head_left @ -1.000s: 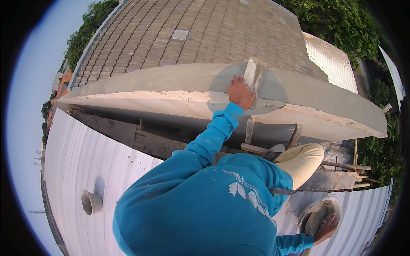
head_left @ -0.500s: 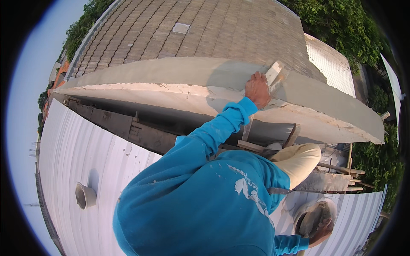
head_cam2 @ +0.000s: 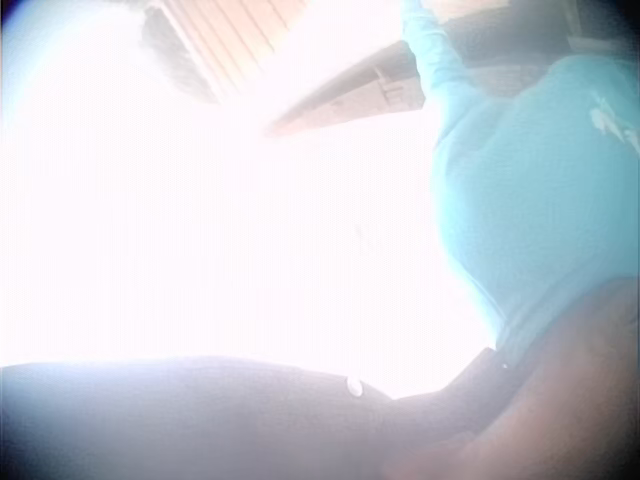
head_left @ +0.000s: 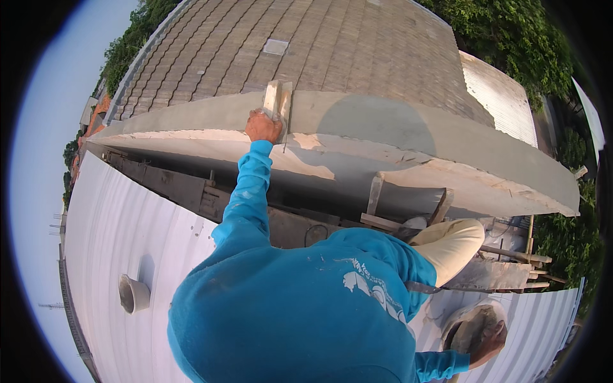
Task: The person applies wet cement to a sloped roof edge using a trowel and a wooden float. They repeatedly scoop cement from a bucket, spread it along the roof surface, and smooth the layer to create an even finish.
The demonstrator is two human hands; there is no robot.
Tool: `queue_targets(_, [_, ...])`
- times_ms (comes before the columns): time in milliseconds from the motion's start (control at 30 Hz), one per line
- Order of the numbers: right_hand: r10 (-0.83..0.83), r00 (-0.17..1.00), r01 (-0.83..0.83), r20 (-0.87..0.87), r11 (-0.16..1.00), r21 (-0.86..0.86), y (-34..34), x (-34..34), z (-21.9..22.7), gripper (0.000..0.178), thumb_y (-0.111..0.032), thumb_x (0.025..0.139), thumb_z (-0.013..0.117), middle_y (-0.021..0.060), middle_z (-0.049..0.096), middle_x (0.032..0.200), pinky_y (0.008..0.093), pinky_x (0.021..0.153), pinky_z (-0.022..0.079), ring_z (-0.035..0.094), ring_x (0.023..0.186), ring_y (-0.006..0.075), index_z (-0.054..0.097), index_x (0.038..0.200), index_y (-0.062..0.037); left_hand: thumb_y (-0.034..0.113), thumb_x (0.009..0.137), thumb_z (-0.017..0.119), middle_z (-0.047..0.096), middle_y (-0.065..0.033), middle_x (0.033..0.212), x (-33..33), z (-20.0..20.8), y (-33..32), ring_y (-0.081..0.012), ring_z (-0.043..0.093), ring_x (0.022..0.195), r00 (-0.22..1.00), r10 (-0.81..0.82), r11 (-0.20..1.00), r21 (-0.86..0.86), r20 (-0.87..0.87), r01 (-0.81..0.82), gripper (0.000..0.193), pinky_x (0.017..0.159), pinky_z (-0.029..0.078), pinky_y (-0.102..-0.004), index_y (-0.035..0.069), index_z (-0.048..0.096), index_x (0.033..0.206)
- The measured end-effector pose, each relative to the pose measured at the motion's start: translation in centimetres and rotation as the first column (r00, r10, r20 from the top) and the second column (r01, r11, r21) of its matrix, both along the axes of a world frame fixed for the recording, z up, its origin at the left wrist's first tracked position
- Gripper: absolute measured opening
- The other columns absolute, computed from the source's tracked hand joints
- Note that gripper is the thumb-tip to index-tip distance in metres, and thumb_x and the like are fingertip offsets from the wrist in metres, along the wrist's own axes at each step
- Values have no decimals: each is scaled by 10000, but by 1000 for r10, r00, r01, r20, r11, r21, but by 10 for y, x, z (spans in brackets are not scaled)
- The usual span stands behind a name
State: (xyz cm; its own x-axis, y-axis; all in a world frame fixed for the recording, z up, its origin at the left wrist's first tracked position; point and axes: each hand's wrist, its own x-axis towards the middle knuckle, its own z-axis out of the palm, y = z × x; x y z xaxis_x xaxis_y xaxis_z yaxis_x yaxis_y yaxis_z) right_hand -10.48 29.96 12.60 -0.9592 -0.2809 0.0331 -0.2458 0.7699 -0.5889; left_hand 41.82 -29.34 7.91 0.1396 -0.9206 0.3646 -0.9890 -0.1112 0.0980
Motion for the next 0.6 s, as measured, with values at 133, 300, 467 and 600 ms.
queue_targets(133, [261, 963, -259, -72, 965, 32, 4, 7, 29, 539, -445, 1003, 460, 193, 700, 969, 402, 708, 527, 660, 805, 302, 639, 1206, 21, 399, 775, 695, 622, -230, 1021, 1, 2, -6, -379, 651, 919, 994, 46, 996, 79, -94, -39, 481, 798, 532, -469, -28, 624, 985])
queue_targets(300, [274, 957, -281, 91, 957, 70, -12, 20, 66, 552, -462, 997, 456, 190, 703, 975, 409, 708, 527, 665, 825, 312, 641, 1199, 18, 381, 774, 696, 614, -239, 984, -95, -8, 26, -396, 639, 881, 962, -205, 975, 44, -182, 216, 454, 763, 525, -482, -40, 635, 929])
queue_targets(467, [312, 940, -311, 140, 950, -30, 2, 1, 49, 585, -503, 989, 466, 180, 705, 966, 390, 693, 532, 669, 831, 272, 635, 1207, 13, 337, 798, 696, 598, -261, 971, -234, 4, 80, -407, 644, 880, 746, -526, 803, 52, -408, 594, 471, 770, 517, -485, -88, 623, 986])
queue_targets(600, [-22, 999, 20, 33, 998, 51, 9, -13, 10, 598, -520, 985, 476, 171, 706, 975, 378, 681, 534, 670, 840, 262, 634, 1214, 10, 311, 821, 674, 584, -267, 1011, -310, 5, 116, -409, 625, 939, 542, -636, 629, 37, -549, 776, 457, 826, 495, -497, -88, 609, 1034])
